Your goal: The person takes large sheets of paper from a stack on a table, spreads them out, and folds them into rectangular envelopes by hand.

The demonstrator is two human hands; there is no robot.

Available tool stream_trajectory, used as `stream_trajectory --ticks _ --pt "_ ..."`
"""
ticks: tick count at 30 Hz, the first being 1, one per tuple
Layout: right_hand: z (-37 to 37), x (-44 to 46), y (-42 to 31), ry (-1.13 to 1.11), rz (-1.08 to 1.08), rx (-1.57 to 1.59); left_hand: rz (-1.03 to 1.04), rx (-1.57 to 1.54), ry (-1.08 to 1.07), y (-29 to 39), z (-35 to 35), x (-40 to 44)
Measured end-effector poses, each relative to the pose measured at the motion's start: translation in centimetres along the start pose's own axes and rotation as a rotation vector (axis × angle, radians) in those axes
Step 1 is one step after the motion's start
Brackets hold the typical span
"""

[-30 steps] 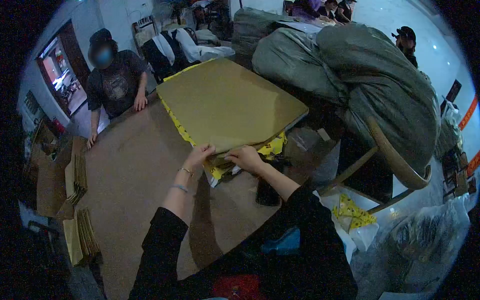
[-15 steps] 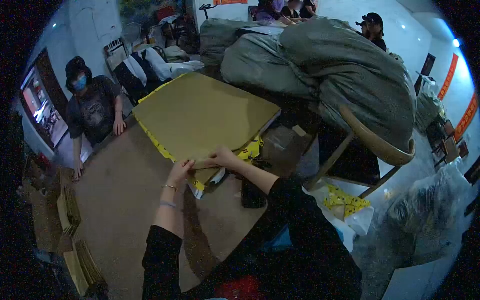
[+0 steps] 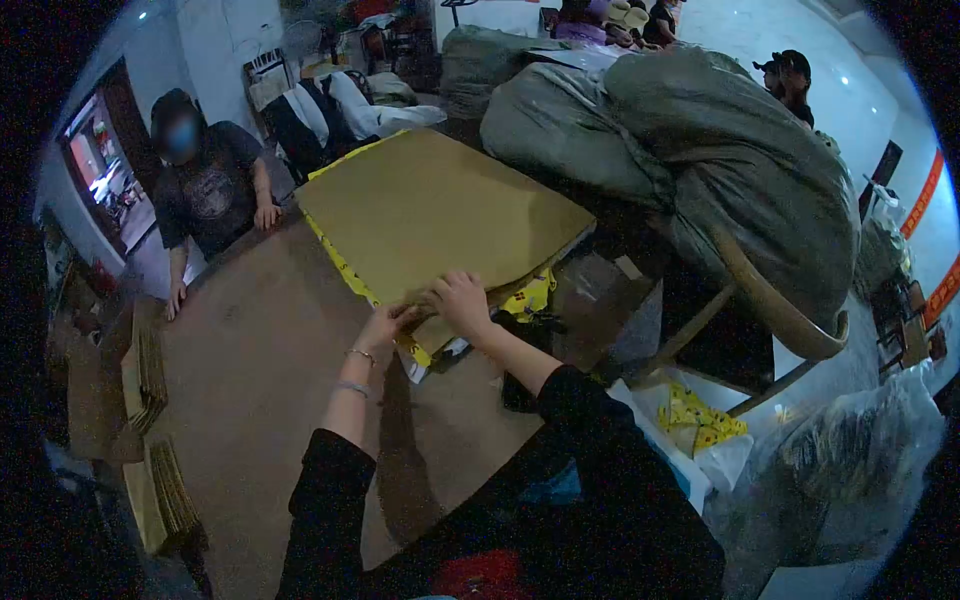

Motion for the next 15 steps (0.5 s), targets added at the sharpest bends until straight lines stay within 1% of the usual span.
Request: stream_trajectory --ticks 1,2,3,4,5,6,7,8,9,10,11,12,13,14,15 --pt "-0.4 0.0 -0.1 0.041 -0.029 0.032 0.001 -0.002 0.004 0.3 0.3 -0.1" --pt "-0.9 0.0 0.1 -0.101 0.087 0.109 0.004 0.025 0.028 0.6 0.5 -0.2" --pt "-0.8 -0.1 0.5 -0.103 0.082 0.111 0.008 0.052 0.052 0.5 0.3 -0.2" --pt "-0.5 -0.2 1.0 -0.071 0.099 0.127 0.009 0.139 0.024 -0.5 -0.5 0.6" --pt "-0.8 -0.1 1.3 -0.041 0.115 0.143 0.011 0.137 0.032 0.4 -0.1 0.1" --pt "-1.3 0.0 2.1 -0.215 0.184 0.196 -0.005 0.161 0.052 1.2 0.4 -0.5" --pt "-1.8 -0.1 2.6 -0.22 0.173 0.195 -0.019 0.183 0.074 1.5 0.6 -0.8" --pt "-2.1 -0.2 3.2 -0.333 0.269 0.233 0.023 0.164 0.03 0.4 0.0 -0.3" --pt "-2.4 -0.2 3.7 -0.446 0.365 0.265 0.031 0.155 0.04 0.0 -0.1 -0.3" --pt "-2.6 -0.5 3.8 -0.335 0.255 0.185 0.058 0.128 0.052 -0.4 0.0 -0.1" --pt "-1.7 -0.9 5.1 -0.354 0.203 0.157 0.086 0.101 0.066 -0.8 0.0 0.2" --pt "-1.5 -0.9 5.4 -0.373 0.154 0.132 0.053 0.108 0.06 -1.0 -0.2 0.4" --pt "-1.5 -1.3 5.6 -0.325 0.145 0.108 0.061 0.099 0.074 -1.3 -0.3 0.5" --pt "-1.6 -1.5 6.0 -0.332 0.125 0.104 0.022 0.145 0.049 -1.4 -0.4 0.8" --pt "-2.3 -1.3 5.6 -0.353 0.17 0.064 -0.018 0.193 0.025 -1.0 -0.4 0.8"
Point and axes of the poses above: each hand's wrist, its own x-axis towards the middle knuckle, its own z-axis out of the palm, y = z × x, the point moved 1 cm from there along x, towards the middle knuckle, and after that the axes turned 6 degrees about z, right-handed, at the moved point
